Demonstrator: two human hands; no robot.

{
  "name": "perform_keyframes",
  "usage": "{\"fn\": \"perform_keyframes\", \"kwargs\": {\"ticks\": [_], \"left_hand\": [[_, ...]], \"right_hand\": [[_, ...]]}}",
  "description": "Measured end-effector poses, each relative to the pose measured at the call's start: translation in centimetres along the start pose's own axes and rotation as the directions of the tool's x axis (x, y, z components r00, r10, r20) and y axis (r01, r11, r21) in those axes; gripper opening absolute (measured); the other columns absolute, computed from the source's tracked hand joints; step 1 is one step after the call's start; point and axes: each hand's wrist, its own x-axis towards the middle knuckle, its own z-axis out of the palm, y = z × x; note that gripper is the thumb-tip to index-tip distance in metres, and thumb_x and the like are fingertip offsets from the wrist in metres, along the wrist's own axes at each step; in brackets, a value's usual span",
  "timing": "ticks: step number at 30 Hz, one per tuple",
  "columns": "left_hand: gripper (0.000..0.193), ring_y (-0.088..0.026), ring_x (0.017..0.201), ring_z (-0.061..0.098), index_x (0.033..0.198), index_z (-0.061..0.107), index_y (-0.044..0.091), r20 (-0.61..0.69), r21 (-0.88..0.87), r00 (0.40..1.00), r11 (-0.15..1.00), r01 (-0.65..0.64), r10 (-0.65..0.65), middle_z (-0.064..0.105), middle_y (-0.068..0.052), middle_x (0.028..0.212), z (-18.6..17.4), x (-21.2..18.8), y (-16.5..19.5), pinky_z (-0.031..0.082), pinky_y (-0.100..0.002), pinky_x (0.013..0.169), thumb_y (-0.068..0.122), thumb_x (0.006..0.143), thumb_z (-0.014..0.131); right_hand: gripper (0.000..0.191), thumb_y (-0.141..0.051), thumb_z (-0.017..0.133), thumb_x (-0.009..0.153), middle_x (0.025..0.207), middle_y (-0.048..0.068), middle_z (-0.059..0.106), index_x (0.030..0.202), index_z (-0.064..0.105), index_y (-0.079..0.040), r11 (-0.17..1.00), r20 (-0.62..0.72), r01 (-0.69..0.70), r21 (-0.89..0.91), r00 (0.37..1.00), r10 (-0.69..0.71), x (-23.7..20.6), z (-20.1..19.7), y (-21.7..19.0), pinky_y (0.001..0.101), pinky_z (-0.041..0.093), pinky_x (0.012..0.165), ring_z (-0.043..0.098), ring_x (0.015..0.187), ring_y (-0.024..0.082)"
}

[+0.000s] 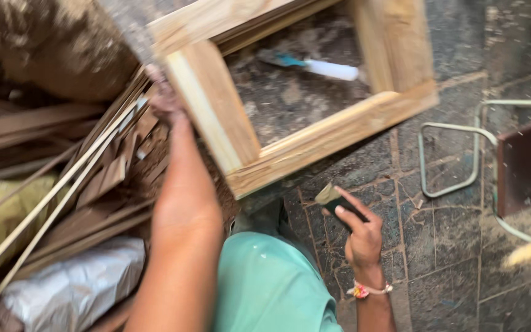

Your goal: The person sands a rectangular wooden frame using a sanding block, focusing on the edges and corners. They rotate the frame to access different sides and occasionally use their fingers to smooth the surface.

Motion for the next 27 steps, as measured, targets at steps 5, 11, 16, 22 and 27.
{"fn": "perform_keyframes", "kwargs": {"ticks": [5, 11, 16, 22, 27], "left_hand": [[0.087, -0.014, 0.040, 0.053, 0.059, 0.057, 0.011, 0.010, -0.009, 1.000, 1.000, -0.001, 0.001, 0.061, -0.006, 0.054, -1.0, -1.0, 2.4, 0.039, -0.033, 0.037, 0.088, 0.088, 0.029], [0.087, -0.014, 0.041, 0.052, 0.058, 0.056, 0.012, 0.009, -0.009, 1.000, 1.000, 0.006, -0.006, 0.060, -0.005, 0.053, -1.9, -2.5, 3.9, 0.038, -0.033, 0.038, 0.089, 0.087, 0.029], [0.087, -0.013, 0.041, 0.052, 0.057, 0.055, 0.013, -0.012, -0.006, 1.000, 1.000, -0.001, 0.001, 0.059, -0.004, 0.053, -1.6, -1.8, 3.5, 0.037, -0.034, 0.039, 0.091, 0.087, 0.030], [0.087, -0.013, 0.042, 0.051, 0.056, 0.054, 0.014, -0.020, -0.036, 1.000, 0.999, -0.013, 0.012, 0.058, -0.003, 0.052, -0.5, -0.3, 2.1, 0.037, -0.035, 0.040, 0.092, 0.087, 0.030], [0.088, -0.013, 0.042, 0.051, 0.055, 0.053, 0.015, -0.063, -0.062, 0.998, 0.998, 0.009, -0.013, 0.057, -0.002, 0.052, -0.2, 0.2, 0.6, 0.036, -0.035, 0.041, 0.094, 0.086, 0.030]], "right_hand": [[0.041, 0.007, 0.059, 0.084, 0.114, 0.021, 0.074, 0.124, 0.067, 0.011, 0.993, -0.145, 0.013, 0.119, 0.989, 0.004, -3.7, -4.5, 1.4, 0.0391, 0.060, 0.090, 0.073, 0.101, 0.028], [0.041, 0.007, 0.061, 0.084, 0.115, 0.024, 0.072, 0.124, 0.065, 0.015, 0.985, -0.273, 0.070, 0.159, 0.962, -0.024, -6.0, -8.2, 1.7, 0.0430, 0.061, 0.089, 0.072, 0.102, 0.034], [0.044, 0.007, 0.060, 0.084, 0.119, 0.025, 0.071, 0.127, 0.062, 0.012, 0.988, -0.271, 0.016, 0.150, 0.962, 0.026, -5.0, -9.0, 1.0, 0.0444, 0.061, 0.091, 0.072, 0.106, 0.034], [0.044, 0.006, 0.060, 0.086, 0.118, 0.025, 0.071, 0.130, 0.062, 0.014, 1.000, -0.051, 0.004, 0.001, 0.999, -0.004, -1.2, -7.0, -2.8, 0.0426, 0.057, 0.095, 0.071, 0.105, 0.034], [0.041, 0.007, 0.061, 0.087, 0.116, 0.021, 0.073, 0.127, 0.066, 0.012, 0.993, 0.103, 0.023, -0.118, 0.995, -0.011, 3.4, -4.5, -6.6, 0.0375, 0.056, 0.097, 0.071, 0.107, 0.028]]}}
